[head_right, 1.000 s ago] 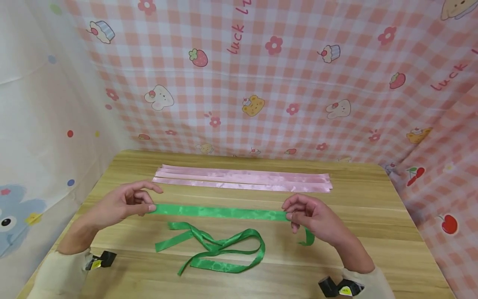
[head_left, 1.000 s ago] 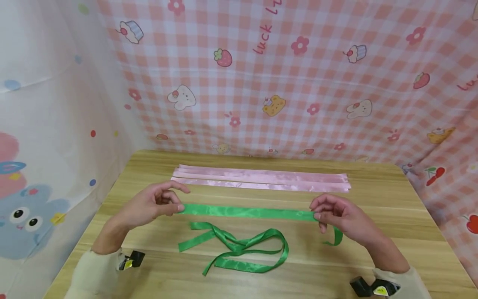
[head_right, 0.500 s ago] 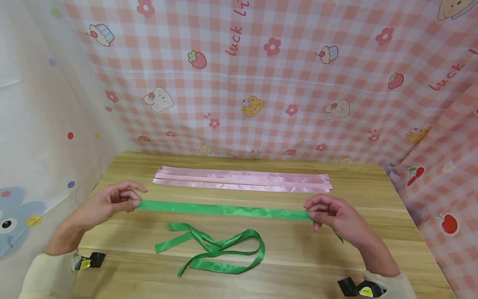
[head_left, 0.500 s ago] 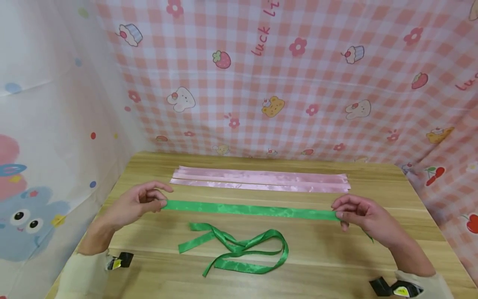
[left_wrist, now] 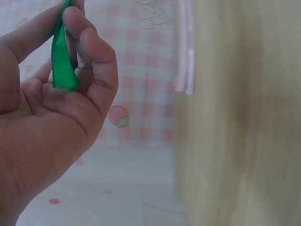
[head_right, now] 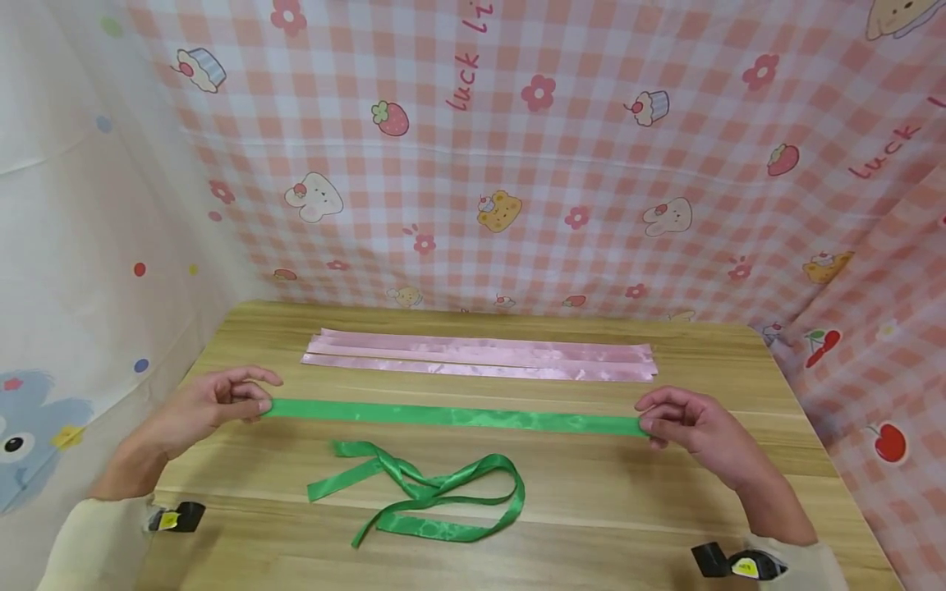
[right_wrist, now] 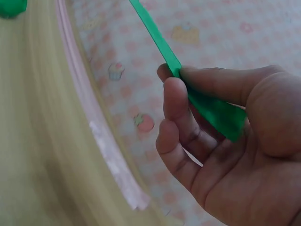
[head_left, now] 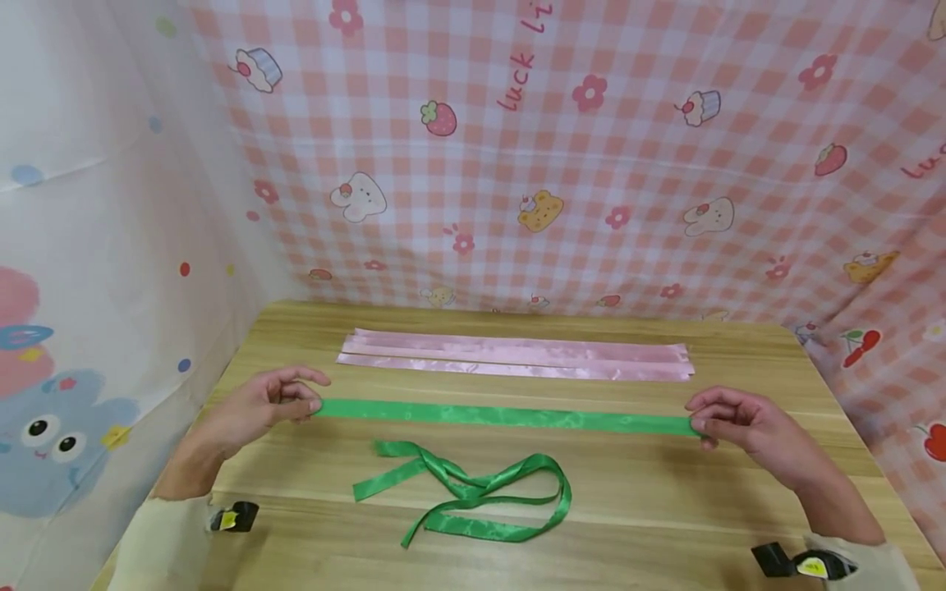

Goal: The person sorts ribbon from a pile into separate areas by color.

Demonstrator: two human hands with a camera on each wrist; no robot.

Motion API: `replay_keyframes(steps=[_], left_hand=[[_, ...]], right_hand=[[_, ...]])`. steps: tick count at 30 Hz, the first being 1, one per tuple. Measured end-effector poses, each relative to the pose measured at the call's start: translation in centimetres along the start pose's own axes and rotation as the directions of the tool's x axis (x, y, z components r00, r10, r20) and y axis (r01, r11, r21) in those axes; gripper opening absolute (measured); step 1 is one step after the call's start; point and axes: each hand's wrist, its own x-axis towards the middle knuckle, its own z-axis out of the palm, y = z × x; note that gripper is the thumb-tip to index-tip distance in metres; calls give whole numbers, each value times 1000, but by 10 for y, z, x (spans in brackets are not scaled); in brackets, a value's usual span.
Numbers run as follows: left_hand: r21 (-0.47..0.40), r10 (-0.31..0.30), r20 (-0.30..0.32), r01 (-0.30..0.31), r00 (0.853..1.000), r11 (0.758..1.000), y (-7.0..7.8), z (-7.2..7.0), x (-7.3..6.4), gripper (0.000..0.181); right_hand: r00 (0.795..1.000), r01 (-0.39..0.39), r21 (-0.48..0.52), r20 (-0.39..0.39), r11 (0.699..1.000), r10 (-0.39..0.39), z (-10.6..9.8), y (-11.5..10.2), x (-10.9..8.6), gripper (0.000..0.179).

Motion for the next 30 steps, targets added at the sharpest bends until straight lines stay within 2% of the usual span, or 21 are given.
replay_keyframes(steps=[4,9,13,17,24,30], left_hand=[[-9,-64,-18,64,998,998,-13,3,7,40],[-42,-131,-49,129,990,991,-29,8,16,47],[-46,-195,-104,191,975,980,-38,11,23,51],[-51,-238,-143,233,961,971,-46,12,27,53],[-133,-227,-96,213,969,968,-59,12,33,48],[-158,-244,-118,224,963,962,-66,14,36,47]], right_hand=[[997,-41,14,-66,999,42,-5,15,0,16],[983,-109,9,-149,994,109,-8,36,2,10],[967,-162,9,-197,987,161,-9,49,3,8],[951,-186,-11,-252,982,177,-10,58,5,11],[922,-248,-4,-310,969,234,-9,74,8,18],[899,-289,-26,-350,957,262,-8,83,10,11]])
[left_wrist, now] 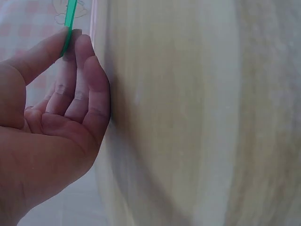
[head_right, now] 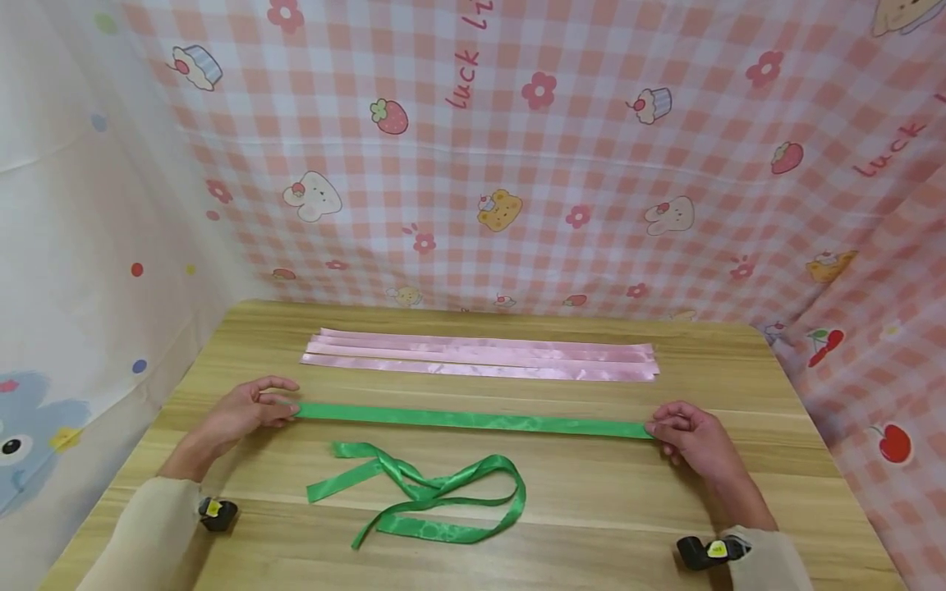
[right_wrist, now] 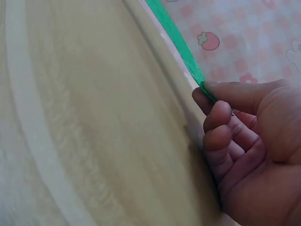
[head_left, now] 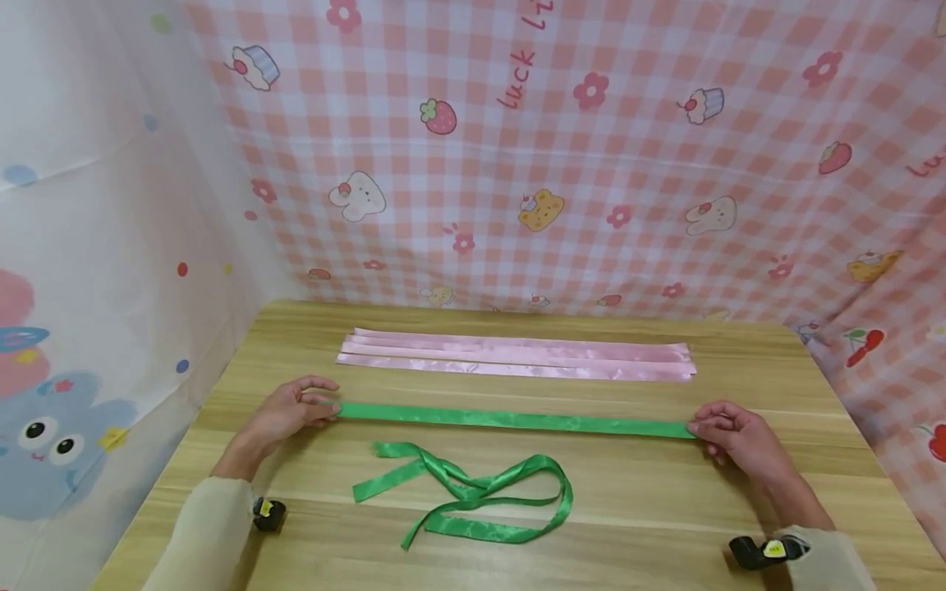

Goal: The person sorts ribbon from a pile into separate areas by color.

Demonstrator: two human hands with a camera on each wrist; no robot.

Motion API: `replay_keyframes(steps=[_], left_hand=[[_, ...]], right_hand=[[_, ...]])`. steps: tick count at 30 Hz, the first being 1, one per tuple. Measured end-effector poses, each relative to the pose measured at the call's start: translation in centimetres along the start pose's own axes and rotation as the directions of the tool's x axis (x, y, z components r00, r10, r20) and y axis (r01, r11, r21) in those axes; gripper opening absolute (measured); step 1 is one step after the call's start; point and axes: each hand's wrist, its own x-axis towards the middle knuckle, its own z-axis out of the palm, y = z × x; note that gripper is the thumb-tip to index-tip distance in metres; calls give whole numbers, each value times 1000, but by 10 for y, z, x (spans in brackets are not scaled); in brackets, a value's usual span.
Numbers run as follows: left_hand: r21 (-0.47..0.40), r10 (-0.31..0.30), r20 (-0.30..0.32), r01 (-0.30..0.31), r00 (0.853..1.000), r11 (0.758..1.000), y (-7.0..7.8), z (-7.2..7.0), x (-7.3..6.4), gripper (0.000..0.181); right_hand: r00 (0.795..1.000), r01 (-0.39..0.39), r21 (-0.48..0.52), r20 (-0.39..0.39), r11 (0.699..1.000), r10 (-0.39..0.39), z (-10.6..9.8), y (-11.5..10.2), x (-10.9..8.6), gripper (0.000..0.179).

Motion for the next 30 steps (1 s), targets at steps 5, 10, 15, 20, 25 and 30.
replay_keyframes(steps=[5,10,15,20,25,30], left_hand=[[9,-29,-28,29,999,1000,-4,1,4,47],[26,-51,-31,51,998,998,-9,-1,6,50],[69,-62,-32,64,998,996,-10,-2,6,53],[111,-67,-41,71,997,991,-9,-1,6,54],[137,-70,-47,76,996,988,-8,0,6,55],[145,-74,-54,81,996,986,-7,1,6,54]], right_hand=[[1000,-17,-41,10,999,17,0,2,2,23],[999,-32,-57,29,998,34,-2,3,3,26],[998,-51,-62,28,997,53,-3,4,4,27],[999,-45,-43,28,998,47,-4,6,6,27],[999,-41,-18,24,999,42,-4,7,7,25],[999,-45,-35,12,998,45,-4,8,8,29]])
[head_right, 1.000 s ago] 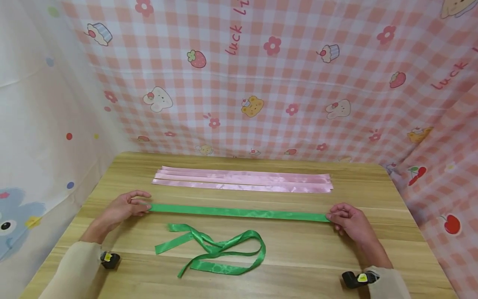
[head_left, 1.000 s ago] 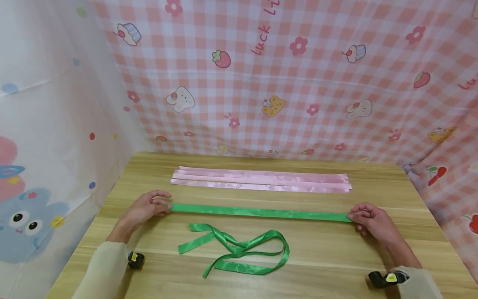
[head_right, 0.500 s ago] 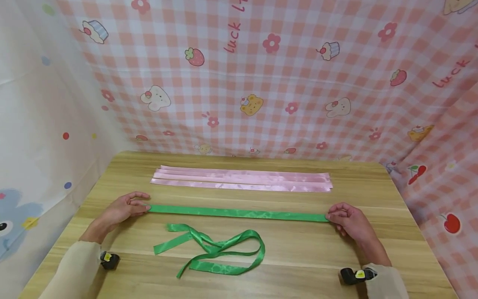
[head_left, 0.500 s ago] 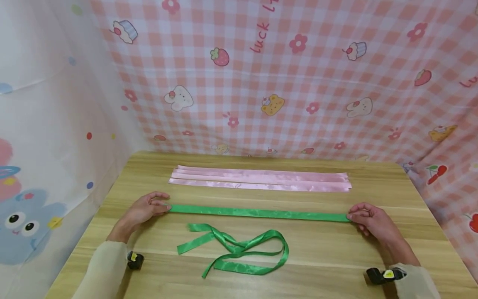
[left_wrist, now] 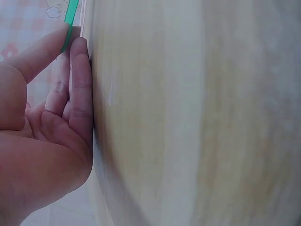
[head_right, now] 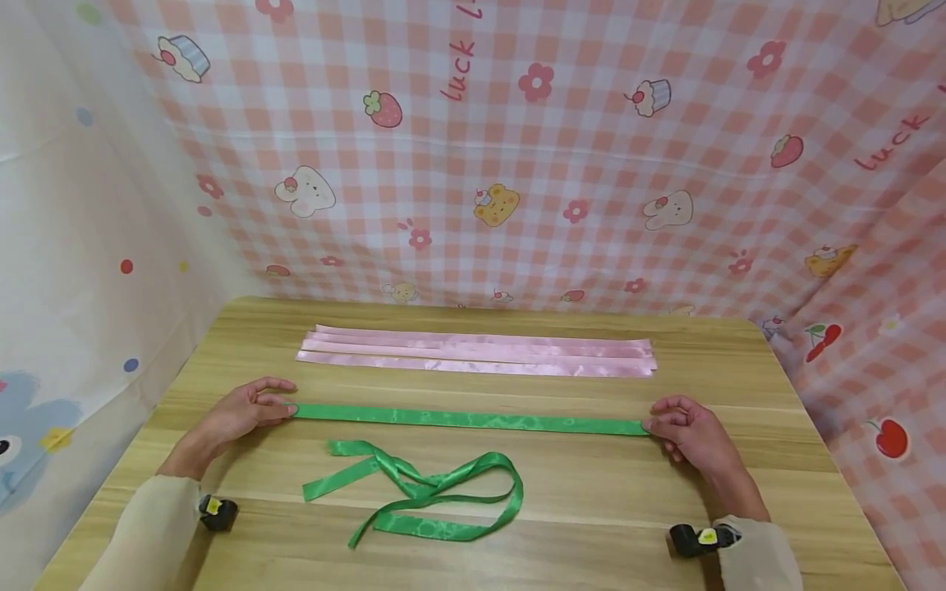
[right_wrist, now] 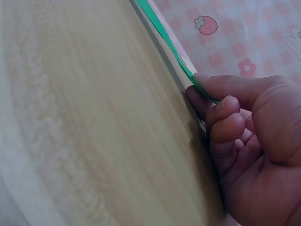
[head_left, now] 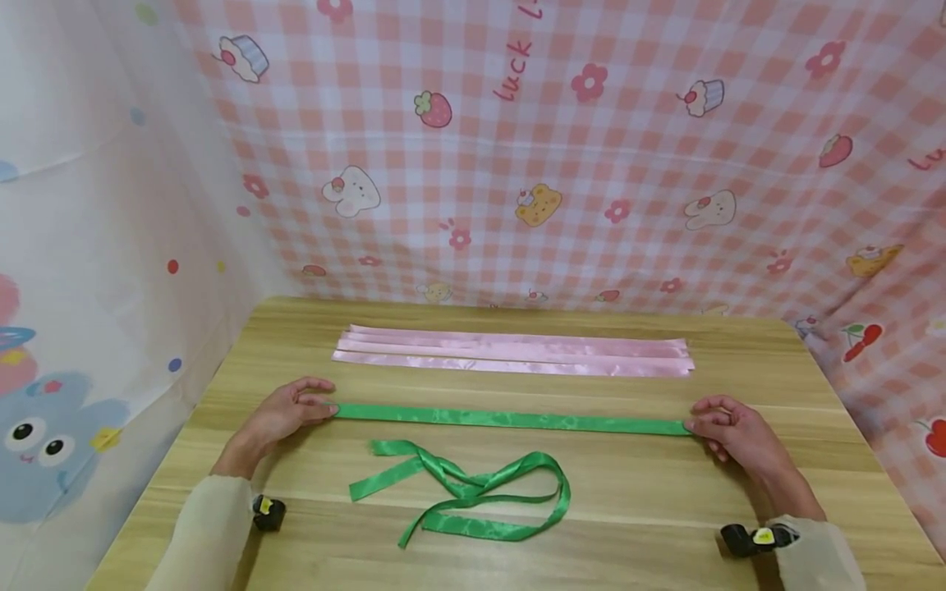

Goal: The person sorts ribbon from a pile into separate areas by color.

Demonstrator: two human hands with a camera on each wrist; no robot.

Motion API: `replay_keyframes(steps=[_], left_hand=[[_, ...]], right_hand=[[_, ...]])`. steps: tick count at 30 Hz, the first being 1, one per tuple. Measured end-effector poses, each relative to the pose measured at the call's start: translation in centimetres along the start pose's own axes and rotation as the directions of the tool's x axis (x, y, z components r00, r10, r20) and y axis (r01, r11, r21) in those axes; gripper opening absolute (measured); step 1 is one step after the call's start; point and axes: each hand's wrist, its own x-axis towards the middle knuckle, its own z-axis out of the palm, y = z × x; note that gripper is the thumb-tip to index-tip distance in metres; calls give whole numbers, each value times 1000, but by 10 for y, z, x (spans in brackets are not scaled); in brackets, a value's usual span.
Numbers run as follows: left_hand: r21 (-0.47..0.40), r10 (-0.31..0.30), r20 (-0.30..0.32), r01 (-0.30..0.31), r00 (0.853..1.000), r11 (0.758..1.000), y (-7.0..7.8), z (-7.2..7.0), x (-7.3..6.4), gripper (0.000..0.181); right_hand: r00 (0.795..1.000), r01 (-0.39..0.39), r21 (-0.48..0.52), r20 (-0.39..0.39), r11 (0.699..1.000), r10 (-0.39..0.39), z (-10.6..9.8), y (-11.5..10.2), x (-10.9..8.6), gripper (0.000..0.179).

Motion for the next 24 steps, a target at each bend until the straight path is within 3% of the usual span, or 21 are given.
replay_keyframes(steps=[9,18,20,24], left_hand=[[8,-8,-23,8,1000,1000,-1,1,1,54],[-76,12,-61,-16,998,997,3,1,-5,58],[-15,41,-94,-43,995,999,7,2,-7,57],[185,128,-177,-95,976,978,18,7,-14,49]], right_hand=[[1000,-1,-21,-16,1000,1,2,0,0,34],[999,-5,-5,-40,1000,5,3,-4,-1,33],[998,10,-18,-60,1000,-11,3,-5,-3,34],[980,71,-181,-169,981,-102,10,-17,-12,40]])
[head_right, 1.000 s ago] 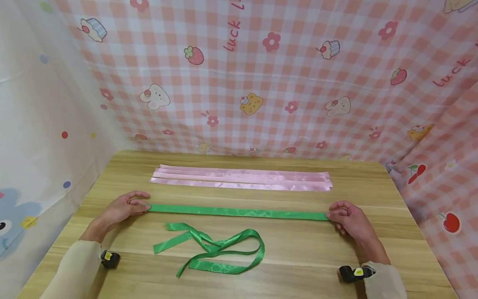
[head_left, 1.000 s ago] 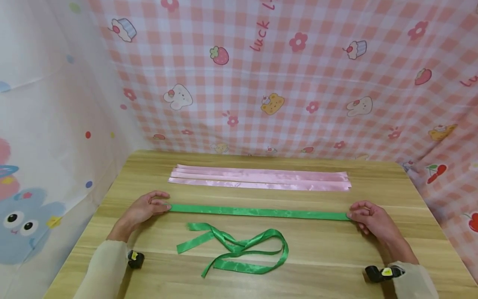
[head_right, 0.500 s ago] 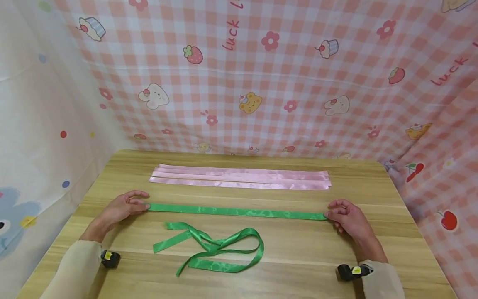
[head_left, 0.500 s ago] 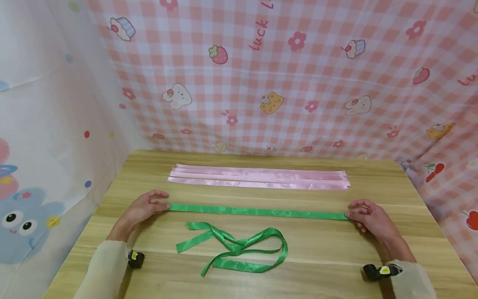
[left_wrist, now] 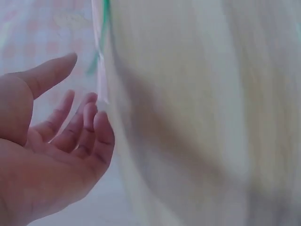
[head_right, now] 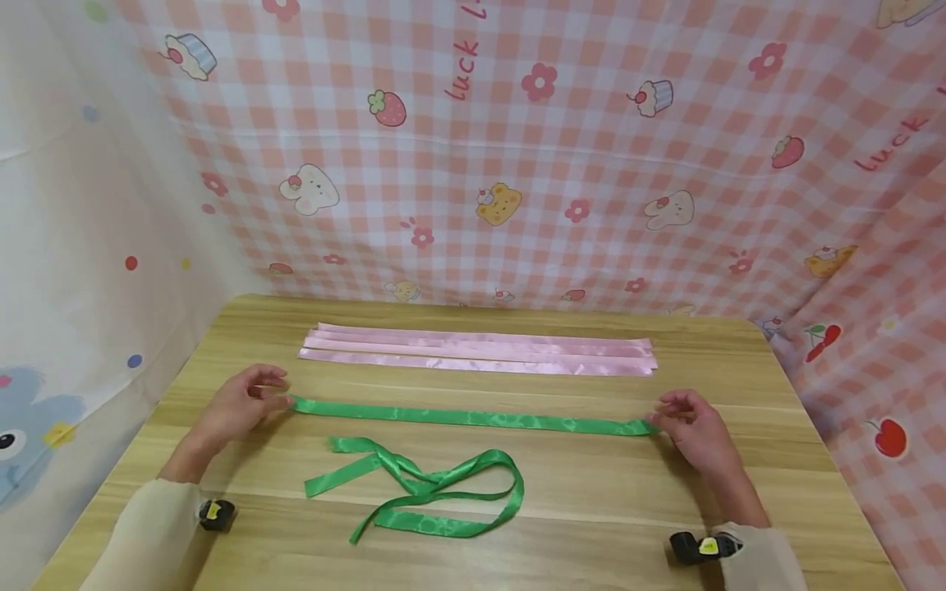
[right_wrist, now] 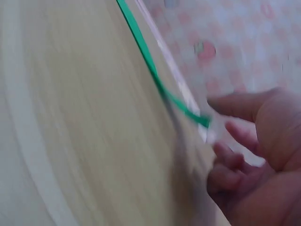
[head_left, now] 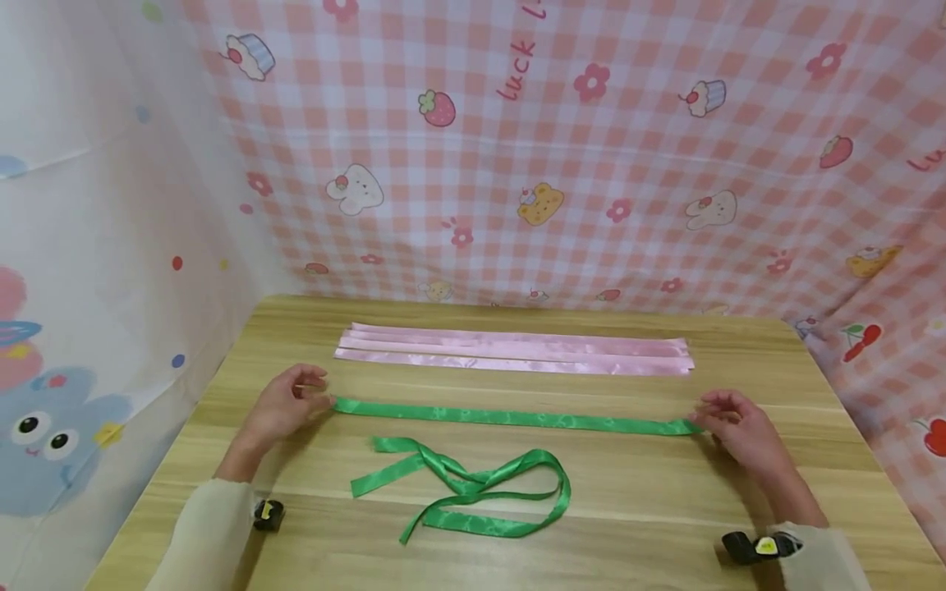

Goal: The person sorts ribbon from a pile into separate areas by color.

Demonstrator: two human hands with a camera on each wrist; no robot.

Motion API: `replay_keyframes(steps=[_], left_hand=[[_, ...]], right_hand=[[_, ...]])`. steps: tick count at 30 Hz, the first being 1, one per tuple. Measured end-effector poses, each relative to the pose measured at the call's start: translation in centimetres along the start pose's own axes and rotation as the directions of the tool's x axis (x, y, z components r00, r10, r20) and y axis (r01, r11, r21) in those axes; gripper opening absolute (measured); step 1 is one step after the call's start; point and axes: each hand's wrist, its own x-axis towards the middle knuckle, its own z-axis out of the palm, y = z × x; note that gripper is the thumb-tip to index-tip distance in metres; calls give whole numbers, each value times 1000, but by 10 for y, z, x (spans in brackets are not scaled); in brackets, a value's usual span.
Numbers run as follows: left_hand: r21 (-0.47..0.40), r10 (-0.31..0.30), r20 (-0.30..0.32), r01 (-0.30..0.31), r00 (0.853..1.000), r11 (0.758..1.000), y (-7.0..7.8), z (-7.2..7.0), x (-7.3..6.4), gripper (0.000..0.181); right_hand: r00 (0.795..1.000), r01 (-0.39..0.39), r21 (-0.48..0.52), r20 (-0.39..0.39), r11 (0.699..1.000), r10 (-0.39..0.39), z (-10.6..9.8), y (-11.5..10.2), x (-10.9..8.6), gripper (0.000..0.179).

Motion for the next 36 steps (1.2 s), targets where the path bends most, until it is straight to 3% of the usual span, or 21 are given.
replay_keyframes(steps=[3,6,9,12,18,21,24,28,32,36], left_hand=[[80,83,-46,-79,995,994,13,6,-3,40],[76,181,-52,-177,982,981,29,18,-6,33],[27,262,3,-262,965,965,48,36,-10,28],[-54,305,123,-300,944,952,67,57,-17,27],[-173,304,355,-258,884,951,94,97,-27,26],[-173,313,418,-263,853,949,101,115,-31,26],[-177,328,458,-276,826,945,106,131,-32,26],[-170,327,483,-280,812,945,109,146,-34,26],[-166,304,499,-255,812,953,111,157,-36,26],[-194,274,512,-201,814,960,113,165,-38,27]], right_hand=[[990,92,-118,-98,989,-103,11,-19,-7,36],[966,216,-128,-115,968,-230,28,-42,-13,24],[941,332,-101,-29,938,-336,49,-63,-17,13],[915,393,-63,127,917,-383,71,-79,-21,9],[831,446,-23,382,895,-405,109,-102,-24,7],[797,453,-4,450,891,-403,124,-108,-24,5],[776,454,8,487,891,-400,136,-112,-25,4],[762,451,14,514,892,-393,149,-115,-27,5],[738,436,55,550,898,-392,161,-116,-29,9],[701,407,100,604,908,-381,169,-115,-31,14]])
